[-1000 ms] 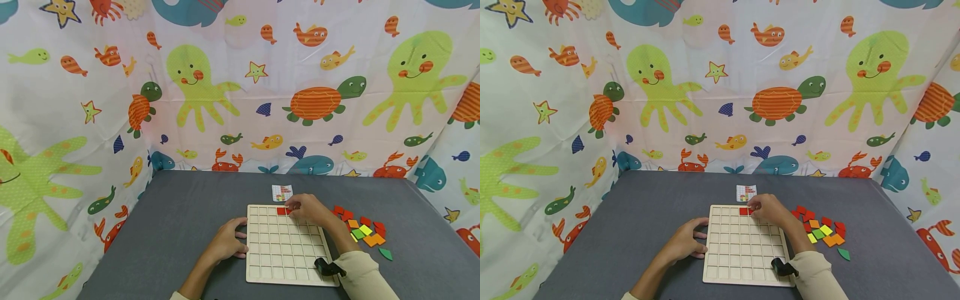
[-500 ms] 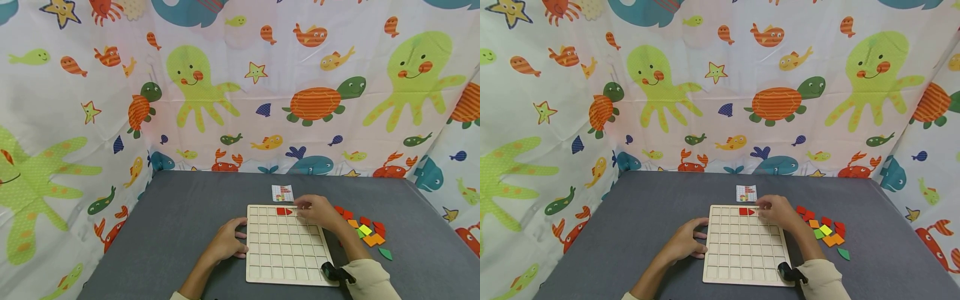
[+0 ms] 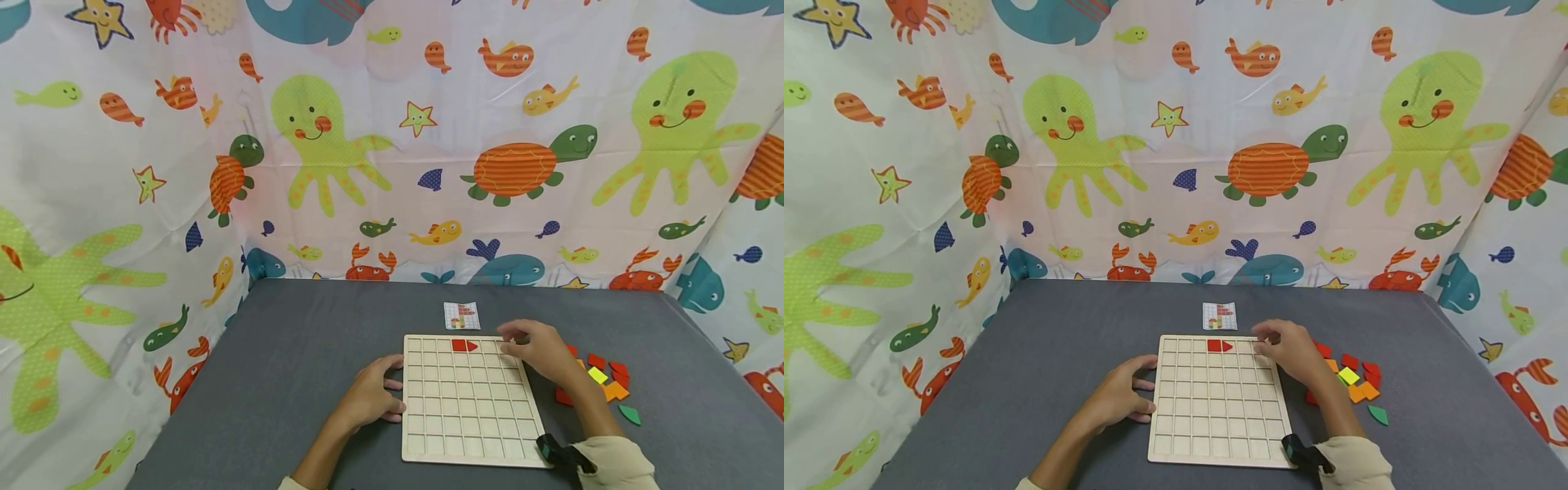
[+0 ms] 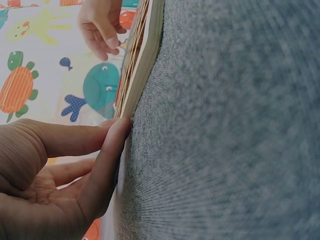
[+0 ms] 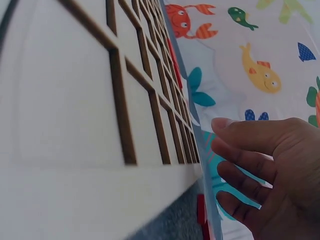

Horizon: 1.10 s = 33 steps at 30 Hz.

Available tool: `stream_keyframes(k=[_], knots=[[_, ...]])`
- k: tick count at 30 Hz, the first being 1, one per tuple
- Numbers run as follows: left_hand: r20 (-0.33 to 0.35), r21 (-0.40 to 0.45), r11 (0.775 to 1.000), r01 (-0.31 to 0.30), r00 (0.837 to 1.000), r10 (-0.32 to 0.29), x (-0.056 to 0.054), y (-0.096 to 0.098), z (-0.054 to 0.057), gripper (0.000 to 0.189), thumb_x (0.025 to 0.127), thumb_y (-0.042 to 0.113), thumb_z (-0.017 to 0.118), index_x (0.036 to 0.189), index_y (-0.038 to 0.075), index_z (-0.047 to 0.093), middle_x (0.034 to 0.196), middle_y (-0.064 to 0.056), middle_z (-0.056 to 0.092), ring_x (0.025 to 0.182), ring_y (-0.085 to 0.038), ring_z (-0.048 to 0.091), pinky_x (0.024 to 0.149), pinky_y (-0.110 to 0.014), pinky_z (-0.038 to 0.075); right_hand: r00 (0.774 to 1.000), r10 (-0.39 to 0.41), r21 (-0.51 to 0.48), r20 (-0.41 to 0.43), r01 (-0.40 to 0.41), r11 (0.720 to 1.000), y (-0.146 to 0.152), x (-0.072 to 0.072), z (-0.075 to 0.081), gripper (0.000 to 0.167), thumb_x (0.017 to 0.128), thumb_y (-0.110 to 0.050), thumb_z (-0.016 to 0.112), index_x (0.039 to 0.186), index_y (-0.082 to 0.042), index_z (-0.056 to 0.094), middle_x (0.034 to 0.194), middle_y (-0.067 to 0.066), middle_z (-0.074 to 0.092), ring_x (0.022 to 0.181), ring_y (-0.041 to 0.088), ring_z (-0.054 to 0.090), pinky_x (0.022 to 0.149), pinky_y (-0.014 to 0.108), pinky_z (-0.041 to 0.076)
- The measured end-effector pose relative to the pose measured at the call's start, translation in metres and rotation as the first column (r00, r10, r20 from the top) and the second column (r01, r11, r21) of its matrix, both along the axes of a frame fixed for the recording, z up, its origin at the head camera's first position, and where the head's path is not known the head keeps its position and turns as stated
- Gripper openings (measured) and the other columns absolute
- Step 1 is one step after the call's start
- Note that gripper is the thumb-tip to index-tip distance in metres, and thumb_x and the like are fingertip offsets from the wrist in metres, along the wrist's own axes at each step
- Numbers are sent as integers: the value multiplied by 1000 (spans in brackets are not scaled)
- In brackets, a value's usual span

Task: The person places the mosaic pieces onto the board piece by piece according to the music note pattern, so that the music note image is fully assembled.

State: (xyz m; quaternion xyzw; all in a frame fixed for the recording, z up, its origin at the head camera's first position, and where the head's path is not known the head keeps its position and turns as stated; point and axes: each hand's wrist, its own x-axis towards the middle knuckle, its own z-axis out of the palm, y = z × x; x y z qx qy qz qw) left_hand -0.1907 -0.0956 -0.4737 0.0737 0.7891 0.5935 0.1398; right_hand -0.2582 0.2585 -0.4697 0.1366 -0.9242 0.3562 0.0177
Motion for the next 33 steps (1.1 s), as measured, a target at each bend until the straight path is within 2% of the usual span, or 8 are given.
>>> stream_keyframes(k=[7,15,23,26,29,33], knots=[[-11,7,1000,0,1000,0,0,0,0,88,73,-26,76,153,0,50,151,-21,53,113,-33,68,60,-38,68,999,-39,17,-8,39,999,13,3,2,33,96,-19,80,126,-4,75,113,12,75,101,28,67,85,46,61],[-13,16,1000,2,1000,-2,0,1,0,88,72,-26,75,153,-2,50,150,-22,53,112,-33,69,60,-38,68,996,-88,30,-31,89,996,38,5,-2,38,94,-17,81,128,-4,73,115,12,75,102,28,66,81,36,59],[-9,15,1000,-2,1000,2,1,1,0,88,72,-26,75,153,-1,50,150,-22,53,112,-33,68,60,-39,68,992,-127,27,24,126,992,59,10,1,43,95,-20,82,132,-2,70,114,15,74,103,33,65,71,31,58],[-9,17,1000,-2,1000,3,1,1,-1,88,72,-26,75,153,-1,50,150,-22,53,112,-33,68,60,-39,68,987,-153,42,41,151,988,66,10,2,44,95,-21,81,133,-2,69,116,17,74,106,36,64,72,31,57],[-7,14,1000,-2,1000,2,0,1,-1,88,73,-26,75,153,0,50,151,-22,53,113,-33,68,60,-39,68,981,-183,54,68,179,982,73,10,2,44,96,-21,80,135,-3,69,122,19,73,111,39,62,77,34,59],[-7,17,1000,3,1000,-3,0,0,-2,89,72,-26,75,154,0,50,151,-22,53,114,-33,67,60,-39,68,973,-202,55,113,197,979,79,11,1,46,97,-22,78,138,-3,67,129,24,68,117,43,58,86,51,60]])
